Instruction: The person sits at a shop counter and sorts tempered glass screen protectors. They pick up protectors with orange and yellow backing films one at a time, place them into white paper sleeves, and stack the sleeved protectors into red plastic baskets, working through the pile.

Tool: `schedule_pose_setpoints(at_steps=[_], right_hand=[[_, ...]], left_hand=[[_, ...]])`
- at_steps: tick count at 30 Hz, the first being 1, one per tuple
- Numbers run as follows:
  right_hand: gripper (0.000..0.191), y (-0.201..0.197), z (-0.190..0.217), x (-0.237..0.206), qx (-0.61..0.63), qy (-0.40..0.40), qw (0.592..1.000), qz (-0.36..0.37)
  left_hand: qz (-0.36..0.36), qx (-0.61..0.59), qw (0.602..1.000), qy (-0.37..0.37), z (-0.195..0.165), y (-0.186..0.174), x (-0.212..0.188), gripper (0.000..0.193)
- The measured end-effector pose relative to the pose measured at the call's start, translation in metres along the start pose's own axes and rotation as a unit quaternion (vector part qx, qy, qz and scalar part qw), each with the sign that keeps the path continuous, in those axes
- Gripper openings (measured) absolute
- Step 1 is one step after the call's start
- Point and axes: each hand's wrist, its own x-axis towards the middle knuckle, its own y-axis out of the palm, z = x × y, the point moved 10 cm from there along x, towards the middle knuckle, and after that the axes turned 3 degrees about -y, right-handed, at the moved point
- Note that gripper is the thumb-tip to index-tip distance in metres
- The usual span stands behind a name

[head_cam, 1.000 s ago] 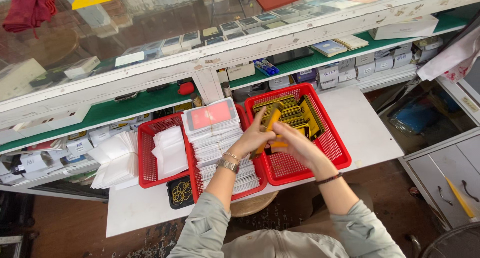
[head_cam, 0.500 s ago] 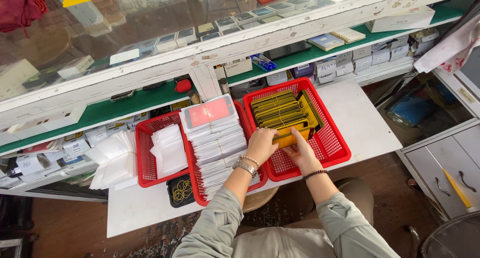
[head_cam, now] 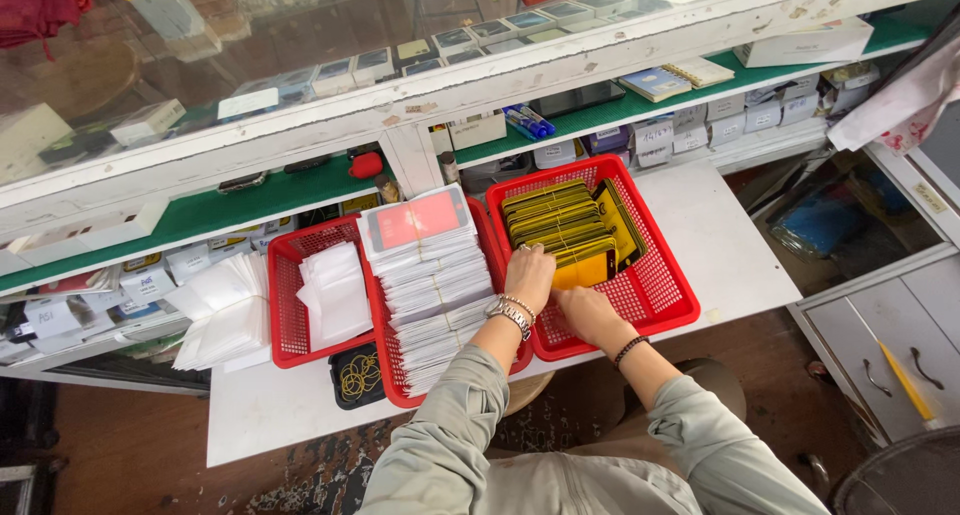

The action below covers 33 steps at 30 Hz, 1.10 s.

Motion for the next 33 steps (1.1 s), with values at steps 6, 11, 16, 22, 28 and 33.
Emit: schedule_pose_setpoints(at_steps=[6, 11, 16, 22, 28, 33], right_hand=[[0.025, 0.011, 0.012, 0.013, -0.083, -0.029, 0.995, 0.035], [0.02, 0.018, 0.006, 0.021, -0.088, -0.024, 0.995, 0.029], [0.016, 0.025, 0.01, 0.026, -0.133, -0.017, 0.99, 0.039], [0.019, 0.02, 0.009, 0.024, -0.11, -0.017, 0.993, 0.043], [0.021, -0.062, 0.005, 0.026, 0.143, -0.032, 0.987, -0.065], [0.021, -0.084, 0.007, 0.036, 0.181, -0.054, 0.978, -0.083]], left_hand=[[-0.054, -0.163, 0.984, 0.049, 0.009, -0.016, -0.011, 0.026], [-0.05, -0.275, 0.96, -0.015, 0.032, -0.028, -0.014, 0.019], [-0.049, -0.317, 0.945, -0.069, 0.053, -0.038, -0.019, 0.018], [-0.074, -0.344, 0.933, -0.079, 0.071, -0.036, -0.022, 0.016], [0.039, -0.497, 0.857, -0.133, 0.086, -0.004, -0.018, 0.023], [0.155, -0.648, 0.725, -0.174, 0.075, 0.017, -0.023, 0.028]])
